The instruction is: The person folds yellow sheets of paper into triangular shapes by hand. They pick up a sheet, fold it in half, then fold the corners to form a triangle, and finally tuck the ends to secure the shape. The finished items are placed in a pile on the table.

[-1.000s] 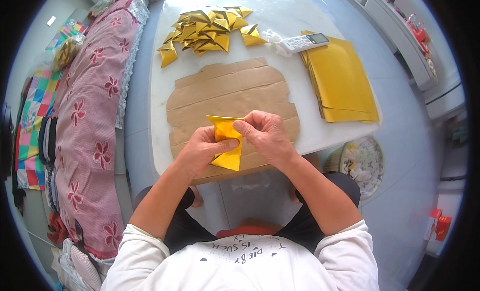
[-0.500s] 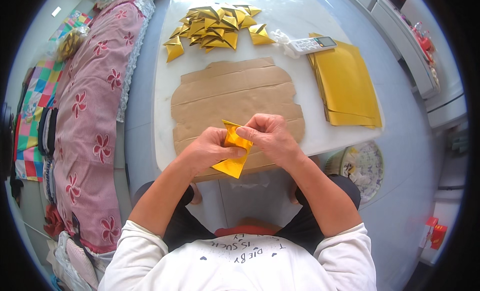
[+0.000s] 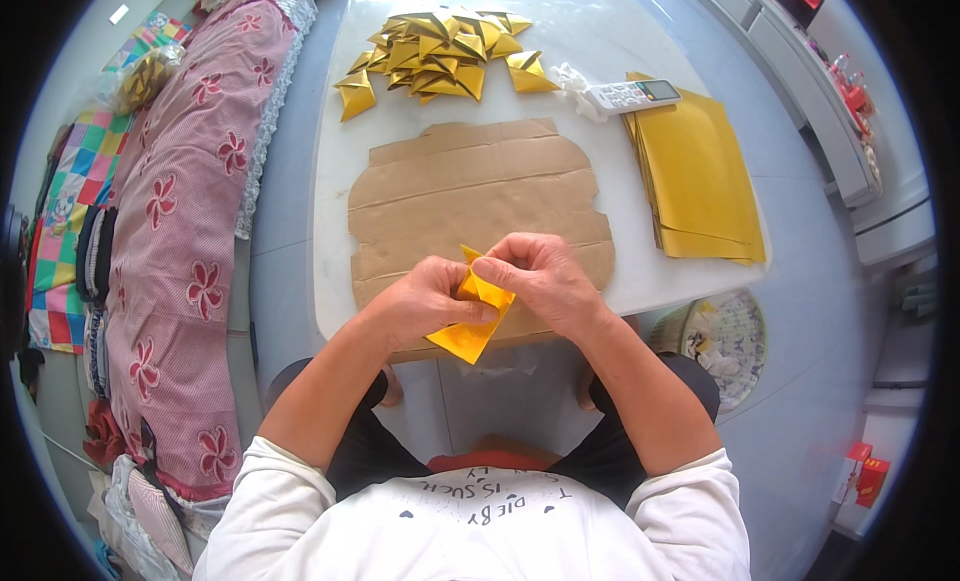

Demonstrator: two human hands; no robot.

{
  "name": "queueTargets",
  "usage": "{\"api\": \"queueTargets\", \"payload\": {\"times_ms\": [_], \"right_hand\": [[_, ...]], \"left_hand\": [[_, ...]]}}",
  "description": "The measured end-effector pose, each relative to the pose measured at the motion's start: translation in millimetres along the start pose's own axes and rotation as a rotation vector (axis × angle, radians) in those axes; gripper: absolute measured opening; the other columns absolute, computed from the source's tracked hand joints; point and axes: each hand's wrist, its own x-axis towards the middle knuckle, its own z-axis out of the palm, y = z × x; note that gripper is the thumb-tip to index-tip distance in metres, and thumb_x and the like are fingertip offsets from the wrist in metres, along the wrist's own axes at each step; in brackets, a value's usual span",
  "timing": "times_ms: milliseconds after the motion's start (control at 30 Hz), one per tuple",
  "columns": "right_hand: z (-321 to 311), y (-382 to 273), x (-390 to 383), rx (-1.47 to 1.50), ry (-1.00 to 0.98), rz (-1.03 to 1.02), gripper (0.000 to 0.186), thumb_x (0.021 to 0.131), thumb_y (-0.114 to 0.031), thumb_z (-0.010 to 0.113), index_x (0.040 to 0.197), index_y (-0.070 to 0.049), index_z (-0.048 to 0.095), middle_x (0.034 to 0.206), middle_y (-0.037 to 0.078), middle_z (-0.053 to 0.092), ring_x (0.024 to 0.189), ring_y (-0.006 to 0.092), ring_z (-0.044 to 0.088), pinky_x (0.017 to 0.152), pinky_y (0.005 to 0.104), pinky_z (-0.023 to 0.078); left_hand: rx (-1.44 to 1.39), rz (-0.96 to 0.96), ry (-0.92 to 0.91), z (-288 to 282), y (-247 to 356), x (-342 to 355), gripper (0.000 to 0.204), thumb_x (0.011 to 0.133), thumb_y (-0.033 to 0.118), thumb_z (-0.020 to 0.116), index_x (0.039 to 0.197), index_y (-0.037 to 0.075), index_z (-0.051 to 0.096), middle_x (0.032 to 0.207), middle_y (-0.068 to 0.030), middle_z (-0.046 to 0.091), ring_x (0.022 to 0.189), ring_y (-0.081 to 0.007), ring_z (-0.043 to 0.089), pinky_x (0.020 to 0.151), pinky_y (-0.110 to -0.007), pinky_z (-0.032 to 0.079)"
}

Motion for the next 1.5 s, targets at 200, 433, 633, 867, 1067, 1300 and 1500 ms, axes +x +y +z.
{"api": "queueTargets", "payload": {"times_ms": [200,433,633,867,1067,1300,1500], "right_hand": [[-3,7,2,-0.021,-0.009,-0.04,0.024,0.092,-0.022,0.073,0.088,0.001,0.067,0.076,0.0,0.063,0.068,0.0044,0.054,0.059,0.0212,0.046],[-4,7,3,-0.102,-0.009,-0.067,0.024,0.092,-0.022,0.073,0.087,0.0,0.068,0.074,-0.001,0.063,0.068,0.0044,0.054,0.058,0.0208,0.046],[0,2,3,-0.072,-0.005,-0.056,0.021,0.092,-0.019,0.073,0.085,0.0,0.067,0.073,-0.001,0.062,0.068,0.0046,0.055,0.059,0.0204,0.048],[0,-3,1,-0.183,0.009,-0.099,0.018,0.094,-0.014,0.07,0.083,-0.002,0.064,0.073,-0.003,0.06,0.067,0.0034,0.054,0.058,0.0201,0.047],[-3,1,2,-0.178,0.044,-0.12,0.018,0.094,-0.015,0.07,0.084,-0.001,0.064,0.073,-0.003,0.059,0.067,0.0029,0.052,0.058,0.0204,0.045],[-11,-7,0,-0.164,0.025,-0.051,0.028,0.094,-0.026,0.071,0.09,0.001,0.068,0.073,-0.001,0.061,0.067,0.0045,0.053,0.057,0.0223,0.044],[-21,-7,5,-0.072,0.26,-0.033,0.032,0.097,-0.038,0.065,0.095,-0.006,0.066,0.087,-0.002,0.066,0.076,0.0038,0.056,0.068,0.022,0.046]], "left_hand": [[0.039,-0.021,-0.013,0,1,0,0.027,0.085,0.017,0.077,0.103,-0.001,0.069,0.09,-0.0069,0.07,0.081,-0.0149,0.066,0.075,-0.029,0.054],[0.067,-0.032,-0.041,2,3,0,0.026,0.084,0.014,0.076,0.104,0.0,0.069,0.091,-0.0062,0.069,0.084,-0.0158,0.066,0.08,-0.031,0.053],[0.089,-0.039,-0.052,3,0,2,0.027,0.083,0.013,0.076,0.105,0.0,0.069,0.094,-0.007,0.069,0.086,-0.0167,0.066,0.08,-0.031,0.053],[0.103,-0.022,-0.054,8,-3,4,0.026,0.082,0.012,0.074,0.106,0.001,0.071,0.093,-0.0064,0.07,0.088,-0.0166,0.065,0.083,-0.032,0.051],[0.097,-0.062,-0.05,11,3,4,0.029,0.085,0.015,0.075,0.108,-0.001,0.068,0.094,-0.0067,0.069,0.086,-0.0156,0.064,0.079,-0.029,0.051],[0.16,-0.021,-0.023,5,-5,3,0.027,0.089,0.016,0.072,0.108,-0.003,0.068,0.092,-0.0062,0.068,0.083,-0.0141,0.064,0.078,-0.029,0.052],[-0.323,0.072,0.135,-12,-4,7,0.026,0.086,0.01,0.072,0.109,-0.002,0.068,0.099,-0.0072,0.071,0.083,-0.0141,0.068,0.079,-0.029,0.055]]}}
